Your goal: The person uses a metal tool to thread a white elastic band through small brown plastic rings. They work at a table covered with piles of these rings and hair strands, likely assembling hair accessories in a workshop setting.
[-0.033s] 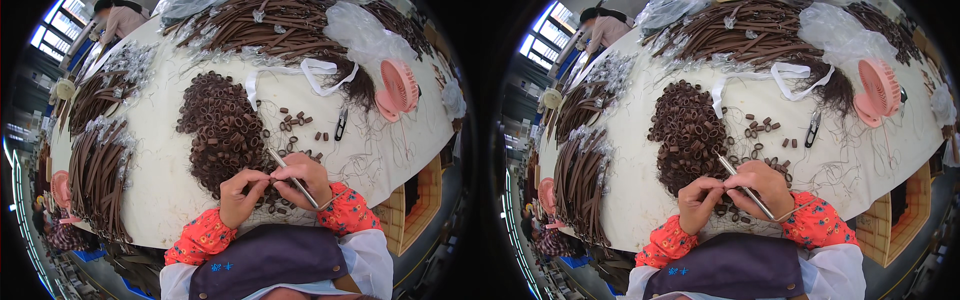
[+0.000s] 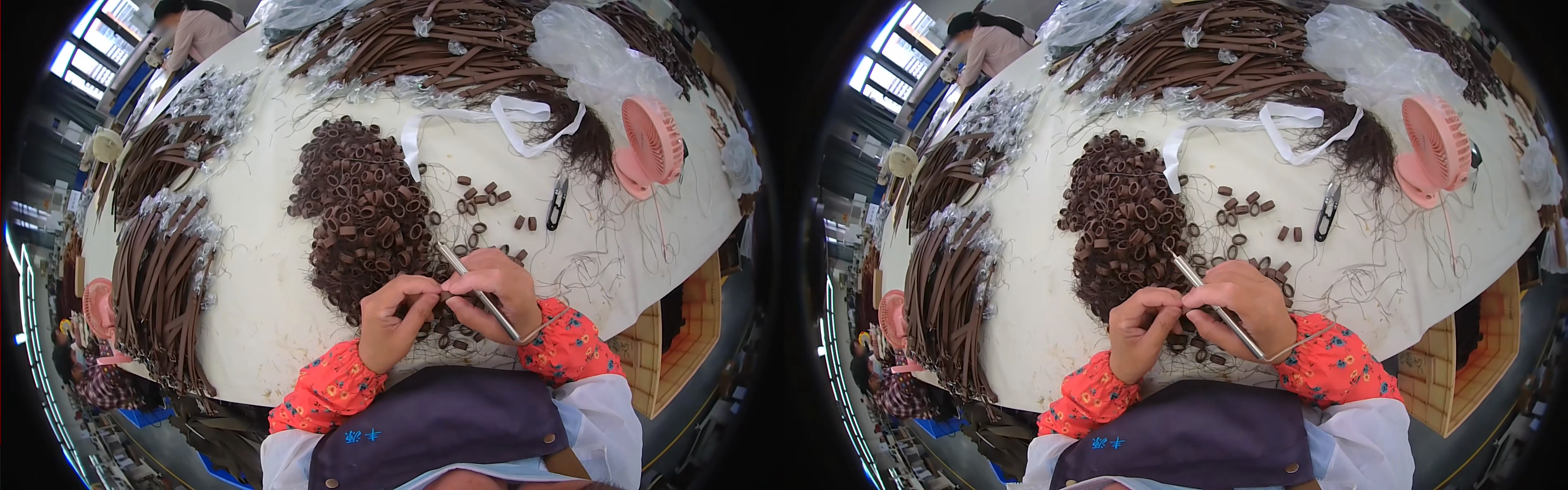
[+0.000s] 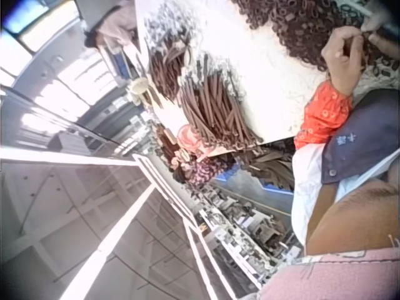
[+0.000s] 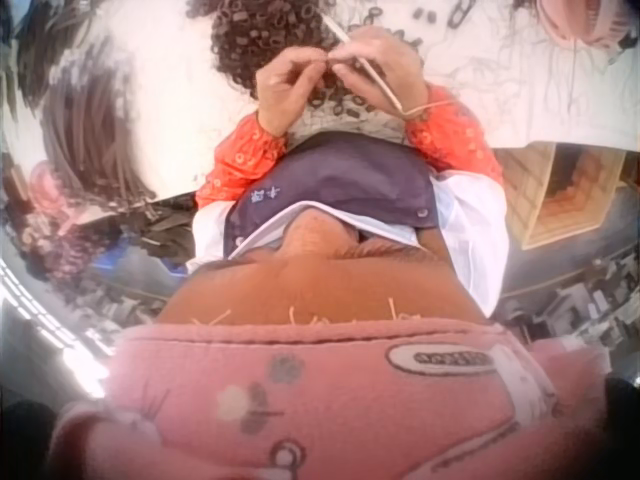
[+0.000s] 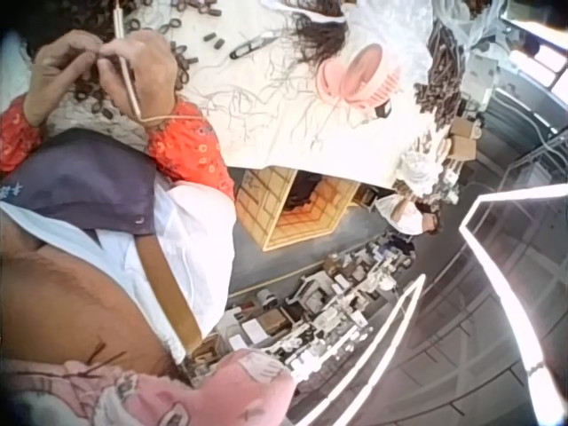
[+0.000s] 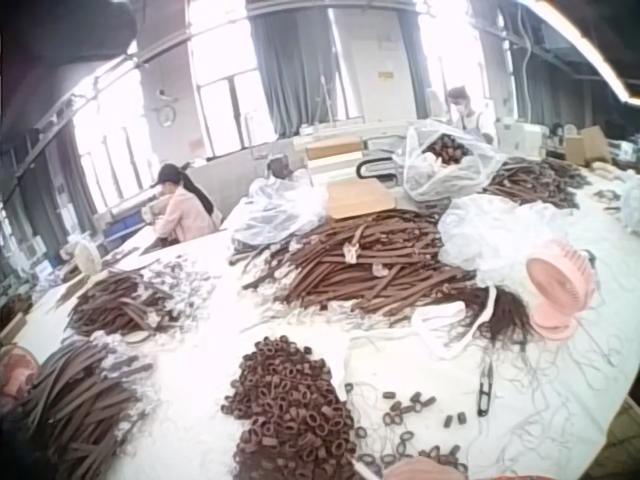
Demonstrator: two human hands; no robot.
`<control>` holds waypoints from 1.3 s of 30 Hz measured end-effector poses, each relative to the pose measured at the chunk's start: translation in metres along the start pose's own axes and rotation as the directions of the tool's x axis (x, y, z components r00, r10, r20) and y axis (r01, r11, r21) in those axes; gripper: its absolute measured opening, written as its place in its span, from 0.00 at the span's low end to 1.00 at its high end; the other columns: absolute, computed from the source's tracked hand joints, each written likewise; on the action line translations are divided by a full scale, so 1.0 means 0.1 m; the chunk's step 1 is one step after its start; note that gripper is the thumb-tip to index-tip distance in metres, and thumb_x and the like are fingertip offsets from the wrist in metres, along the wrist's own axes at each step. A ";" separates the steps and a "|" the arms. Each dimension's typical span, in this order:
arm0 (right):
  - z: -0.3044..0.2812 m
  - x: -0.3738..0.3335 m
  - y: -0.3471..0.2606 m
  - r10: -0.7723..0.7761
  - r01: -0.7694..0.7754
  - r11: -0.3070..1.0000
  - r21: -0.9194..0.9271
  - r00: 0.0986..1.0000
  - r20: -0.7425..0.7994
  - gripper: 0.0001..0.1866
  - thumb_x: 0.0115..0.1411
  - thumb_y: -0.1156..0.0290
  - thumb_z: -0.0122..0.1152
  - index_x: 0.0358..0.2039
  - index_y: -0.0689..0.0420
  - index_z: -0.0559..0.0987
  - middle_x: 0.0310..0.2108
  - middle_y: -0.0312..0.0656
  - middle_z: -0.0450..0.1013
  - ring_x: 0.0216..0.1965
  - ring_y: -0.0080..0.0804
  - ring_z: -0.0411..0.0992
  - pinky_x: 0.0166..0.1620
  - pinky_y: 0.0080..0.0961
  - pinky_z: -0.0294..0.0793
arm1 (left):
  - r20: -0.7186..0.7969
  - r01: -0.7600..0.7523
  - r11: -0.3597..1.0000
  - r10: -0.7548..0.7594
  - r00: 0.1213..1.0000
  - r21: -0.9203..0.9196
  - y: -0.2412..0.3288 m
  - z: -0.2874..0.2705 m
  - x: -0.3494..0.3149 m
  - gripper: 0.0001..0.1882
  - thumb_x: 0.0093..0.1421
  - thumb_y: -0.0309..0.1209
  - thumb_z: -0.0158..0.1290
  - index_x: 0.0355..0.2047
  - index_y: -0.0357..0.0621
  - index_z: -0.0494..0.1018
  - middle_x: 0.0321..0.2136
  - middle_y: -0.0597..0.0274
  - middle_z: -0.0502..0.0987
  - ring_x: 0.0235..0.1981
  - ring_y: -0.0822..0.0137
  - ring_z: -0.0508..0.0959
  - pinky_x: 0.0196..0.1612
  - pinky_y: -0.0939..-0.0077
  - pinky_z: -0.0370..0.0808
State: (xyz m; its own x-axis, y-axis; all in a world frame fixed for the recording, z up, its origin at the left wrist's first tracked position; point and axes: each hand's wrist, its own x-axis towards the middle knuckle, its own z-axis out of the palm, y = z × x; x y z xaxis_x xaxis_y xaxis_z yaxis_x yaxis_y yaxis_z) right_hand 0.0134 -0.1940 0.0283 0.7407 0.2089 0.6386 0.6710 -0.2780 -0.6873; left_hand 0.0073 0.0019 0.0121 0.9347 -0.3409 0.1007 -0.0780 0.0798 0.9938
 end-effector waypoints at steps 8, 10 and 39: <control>-0.03 0.05 -0.04 -0.018 0.027 0.996 -0.088 0.995 0.102 0.13 0.53 0.76 0.65 0.40 0.55 0.76 0.34 0.42 0.76 0.36 0.41 0.75 0.44 0.34 0.74 | 0.014 0.057 0.977 -0.056 0.998 -0.207 -0.01 0.01 -0.01 0.05 0.68 0.22 0.44 0.42 0.34 0.67 0.37 0.54 0.78 0.27 0.75 0.76 0.32 0.83 0.74; -0.04 0.04 -0.06 0.076 -0.072 0.997 -0.041 0.992 0.100 0.09 0.58 0.75 0.61 0.40 0.57 0.76 0.36 0.43 0.76 0.36 0.38 0.75 0.46 0.34 0.74 | -0.009 0.022 0.974 -0.025 1.000 -0.225 -0.02 0.03 0.01 0.05 0.68 0.22 0.44 0.42 0.34 0.67 0.36 0.54 0.78 0.27 0.75 0.76 0.31 0.83 0.74; -0.18 -0.05 -0.03 0.346 -0.395 0.742 0.541 0.918 0.195 0.12 0.69 0.66 0.47 0.37 0.59 0.76 0.19 0.32 0.73 0.29 0.23 0.74 0.59 0.39 0.61 | -0.023 -0.003 0.998 0.002 1.000 -0.069 -0.04 0.00 -0.01 0.04 0.68 0.22 0.45 0.41 0.36 0.68 0.34 0.57 0.79 0.26 0.78 0.76 0.30 0.85 0.74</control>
State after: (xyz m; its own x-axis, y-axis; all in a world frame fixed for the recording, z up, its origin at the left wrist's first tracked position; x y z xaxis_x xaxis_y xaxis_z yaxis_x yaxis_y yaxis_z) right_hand 0.0069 -0.2105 0.0336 0.9185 0.2787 0.2805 0.2238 0.2185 -0.9498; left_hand 0.0070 0.0018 0.0085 0.9423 -0.3190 0.1013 -0.0569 0.1456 0.9877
